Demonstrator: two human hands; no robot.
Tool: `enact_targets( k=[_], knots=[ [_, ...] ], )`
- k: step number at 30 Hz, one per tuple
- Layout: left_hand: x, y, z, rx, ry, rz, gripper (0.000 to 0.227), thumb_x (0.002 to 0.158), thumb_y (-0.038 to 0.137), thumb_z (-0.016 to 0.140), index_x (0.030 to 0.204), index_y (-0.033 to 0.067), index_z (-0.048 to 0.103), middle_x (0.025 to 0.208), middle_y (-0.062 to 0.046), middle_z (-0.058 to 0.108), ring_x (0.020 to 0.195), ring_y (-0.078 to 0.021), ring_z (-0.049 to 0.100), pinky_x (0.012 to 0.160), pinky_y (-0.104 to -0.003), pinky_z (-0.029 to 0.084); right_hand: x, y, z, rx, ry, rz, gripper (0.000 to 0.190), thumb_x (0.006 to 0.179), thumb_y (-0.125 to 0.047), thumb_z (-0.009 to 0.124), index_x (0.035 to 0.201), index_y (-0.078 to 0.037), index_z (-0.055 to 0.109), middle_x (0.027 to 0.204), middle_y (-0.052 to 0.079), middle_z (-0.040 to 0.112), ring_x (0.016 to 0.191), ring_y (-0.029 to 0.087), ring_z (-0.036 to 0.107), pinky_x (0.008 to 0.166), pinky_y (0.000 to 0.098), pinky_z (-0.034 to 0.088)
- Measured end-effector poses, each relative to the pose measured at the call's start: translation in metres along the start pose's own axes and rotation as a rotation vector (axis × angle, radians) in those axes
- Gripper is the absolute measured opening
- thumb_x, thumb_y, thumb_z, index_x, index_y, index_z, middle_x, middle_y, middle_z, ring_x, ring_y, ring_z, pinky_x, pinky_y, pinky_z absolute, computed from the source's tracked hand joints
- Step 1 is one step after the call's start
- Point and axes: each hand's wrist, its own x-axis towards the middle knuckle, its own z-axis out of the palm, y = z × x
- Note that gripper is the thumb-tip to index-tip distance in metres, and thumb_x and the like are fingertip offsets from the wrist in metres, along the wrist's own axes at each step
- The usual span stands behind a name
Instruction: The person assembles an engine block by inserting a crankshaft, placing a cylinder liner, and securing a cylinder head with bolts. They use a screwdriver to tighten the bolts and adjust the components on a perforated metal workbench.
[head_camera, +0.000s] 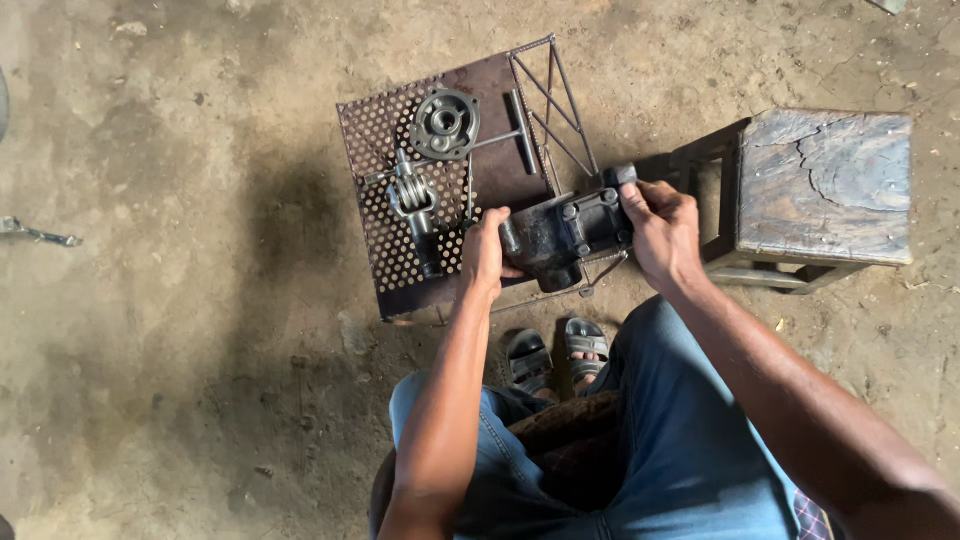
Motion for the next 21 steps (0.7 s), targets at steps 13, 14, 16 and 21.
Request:
enact_targets(
  k=[13,14,16,21],
  knots=[
    [-0.064,0.036,0.043,-0.319,-0.126,0.526,0.08,0.081,0.025,0.084,0.149,-0.0051,0.054,0.128,-0.02,0.066,0.112,-0.0267,0.067,0.089,-0.037,0.062,0.012,-0.077,-0.013,-0.079,0.167,-0.328,0.034,0.092,-0.023,0.085,0.101,-0.005,0.058,0.098,-0.001,0.05,0.09,0.011,0.048,0.079,0.0274,0.043],
    [-0.069,0.037,0.047,-0.319,-0.098,0.49,0.078,0.077,0.025,0.083,0.145,-0.0007,0.053,0.125,-0.016,0.066,0.11,-0.0247,0.069,0.088,-0.038,0.064,0.021,-0.076,-0.015,-0.146,0.191,-0.377,0.038,0.093,-0.022,0.09,0.097,-0.003,0.057,0.099,0.001,0.049,0.093,0.013,0.047,0.082,0.0295,0.042],
    [-0.071,0.036,0.054,-0.419,-0.097,0.409,0.074,0.071,0.026,0.082,0.135,0.0061,0.052,0.121,-0.01,0.065,0.108,-0.0221,0.07,0.089,-0.042,0.065,0.037,-0.072,-0.023,-0.123,0.131,-0.469,0.041,0.086,-0.02,0.093,0.093,-0.004,0.056,0.1,0.001,0.049,0.094,0.015,0.048,0.084,0.0314,0.044],
    [-0.037,0.014,0.033,-0.51,-0.301,0.25,0.064,0.082,0.045,0.08,0.125,0.0047,0.056,0.119,-0.019,0.063,0.104,-0.0366,0.065,0.089,-0.058,0.054,0.071,-0.093,-0.051,-0.311,-0.12,-0.604,0.029,0.083,-0.019,0.094,0.092,-0.004,0.071,0.098,0.003,0.061,0.089,0.015,0.056,0.081,0.0311,0.049]
  ],
)
